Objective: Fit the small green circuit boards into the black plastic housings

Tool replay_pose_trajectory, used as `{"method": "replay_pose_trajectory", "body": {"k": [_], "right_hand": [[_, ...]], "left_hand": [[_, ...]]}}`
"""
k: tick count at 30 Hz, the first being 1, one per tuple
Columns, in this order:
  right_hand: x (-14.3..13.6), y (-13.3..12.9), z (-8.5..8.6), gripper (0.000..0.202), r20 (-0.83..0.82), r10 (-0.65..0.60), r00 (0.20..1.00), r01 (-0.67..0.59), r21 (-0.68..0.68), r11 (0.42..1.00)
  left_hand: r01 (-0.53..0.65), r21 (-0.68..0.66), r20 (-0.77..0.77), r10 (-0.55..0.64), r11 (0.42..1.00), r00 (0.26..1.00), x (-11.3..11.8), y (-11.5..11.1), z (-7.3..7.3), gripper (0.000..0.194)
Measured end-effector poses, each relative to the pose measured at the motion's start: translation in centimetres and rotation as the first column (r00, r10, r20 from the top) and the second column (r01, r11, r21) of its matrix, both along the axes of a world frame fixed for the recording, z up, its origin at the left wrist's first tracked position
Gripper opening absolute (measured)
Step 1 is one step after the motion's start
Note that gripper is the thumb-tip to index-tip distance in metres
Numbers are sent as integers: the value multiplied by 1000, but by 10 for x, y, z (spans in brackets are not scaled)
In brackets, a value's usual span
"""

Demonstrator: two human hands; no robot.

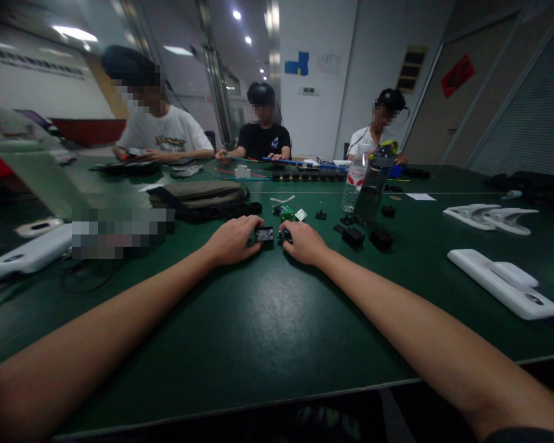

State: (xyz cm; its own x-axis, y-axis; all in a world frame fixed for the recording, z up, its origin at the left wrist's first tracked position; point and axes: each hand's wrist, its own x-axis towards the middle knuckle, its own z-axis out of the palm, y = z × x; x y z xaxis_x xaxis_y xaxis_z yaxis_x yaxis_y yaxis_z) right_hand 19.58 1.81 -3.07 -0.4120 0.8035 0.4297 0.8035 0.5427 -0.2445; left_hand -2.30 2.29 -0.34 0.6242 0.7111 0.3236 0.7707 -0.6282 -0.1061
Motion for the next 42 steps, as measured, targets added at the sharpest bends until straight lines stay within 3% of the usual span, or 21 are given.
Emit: {"method": "replay_pose_trajectory", "body": {"k": [22, 32, 42], "right_hand": [[0, -1, 0, 43, -25, 2, 1000, -3, -16, 1000], [-4, -2, 2, 45, -85, 205, 975, -180, 239, 954], [-3, -1, 1, 32, -115, 260, 959, -214, 315, 925]], "left_hand": [[43, -18, -29, -43, 999, 999, 0, 0, 1, 40], [127, 62, 25, -129, 990, 991, 2, -3, 1, 39], [138, 103, 16, -141, 985, 990, 2, -3, 1, 39]]}}
